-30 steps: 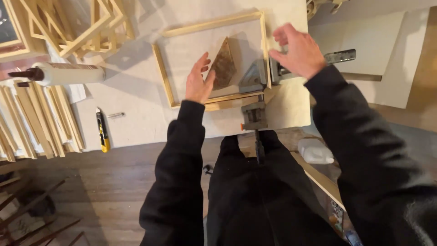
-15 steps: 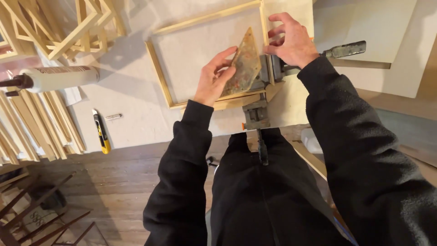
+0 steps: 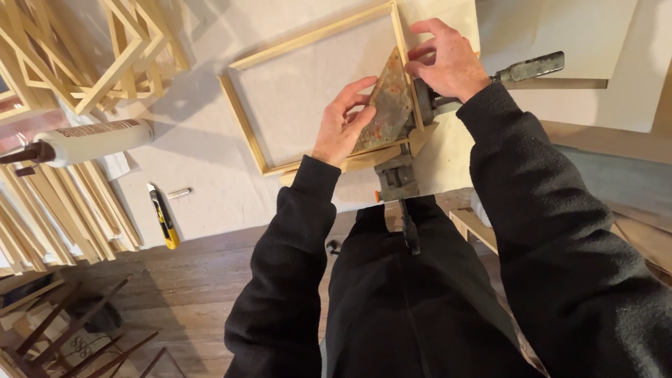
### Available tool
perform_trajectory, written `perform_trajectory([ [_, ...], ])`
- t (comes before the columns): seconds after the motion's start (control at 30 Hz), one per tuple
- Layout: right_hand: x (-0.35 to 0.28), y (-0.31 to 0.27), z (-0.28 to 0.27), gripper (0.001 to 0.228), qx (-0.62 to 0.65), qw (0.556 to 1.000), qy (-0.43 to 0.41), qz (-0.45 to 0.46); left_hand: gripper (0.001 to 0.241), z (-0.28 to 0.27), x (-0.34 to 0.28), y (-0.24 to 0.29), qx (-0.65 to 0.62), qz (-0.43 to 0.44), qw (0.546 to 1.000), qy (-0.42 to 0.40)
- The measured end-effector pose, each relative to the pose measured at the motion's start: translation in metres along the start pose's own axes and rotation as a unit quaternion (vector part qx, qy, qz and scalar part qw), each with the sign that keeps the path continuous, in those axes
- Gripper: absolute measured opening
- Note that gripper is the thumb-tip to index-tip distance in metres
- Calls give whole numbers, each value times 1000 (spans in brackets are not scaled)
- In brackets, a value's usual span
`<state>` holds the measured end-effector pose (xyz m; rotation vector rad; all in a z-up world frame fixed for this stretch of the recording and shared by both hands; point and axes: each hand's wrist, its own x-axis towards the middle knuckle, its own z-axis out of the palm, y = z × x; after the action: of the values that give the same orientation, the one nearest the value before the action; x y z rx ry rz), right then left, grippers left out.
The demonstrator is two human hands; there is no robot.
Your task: The person fits a mitered wooden stick to the corner of a picture frame held in a bench vise, aligns it against a triangular corner block, tightens the vise screw with a screwdriver, and taps the joint with a hammer. They then release the clamp, reposition the frame, and prepare another stick for the next corner.
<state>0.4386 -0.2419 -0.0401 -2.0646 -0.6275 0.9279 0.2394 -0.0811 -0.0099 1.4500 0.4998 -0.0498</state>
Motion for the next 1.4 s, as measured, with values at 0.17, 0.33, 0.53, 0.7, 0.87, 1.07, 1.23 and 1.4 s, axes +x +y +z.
perform_trajectory([
  [0.17, 3, 2, 1, 62, -1, 1000, 4, 3, 46, 5, 1, 4, 14, -22, 1000, -4],
  [0.33, 0, 1, -1, 60, -13, 1000, 4, -8, 44, 5, 9, -8, 26, -1, 1000, -5],
  [0.53, -8, 2, 0, 55, -6, 998, 25, -57, 46, 10, 12, -16, 55, -15, 998, 14],
  [0.7, -39, -38, -13, 52, -55, 989, -10, -134, 47, 7, 5, -8, 73, -40, 996, 39],
  [0.87, -62, -58, -13, 67, -178, 938, -84, -284, 63, -39, -67, 18, 284, 88, 954, -18],
  [1.07, -55, -67, -2, 84, -273, 885, -157, -344, 65, -52, -107, -23, 486, 141, 862, -24],
  [1.23, -53, -69, 4, 85, -347, 864, -205, -303, 56, -51, -107, -36, 475, 162, 865, 0],
  [1.4, -57, -76, 4, 85, -347, 863, -182, -320, 53, -49, -108, -37, 451, 157, 879, 14],
])
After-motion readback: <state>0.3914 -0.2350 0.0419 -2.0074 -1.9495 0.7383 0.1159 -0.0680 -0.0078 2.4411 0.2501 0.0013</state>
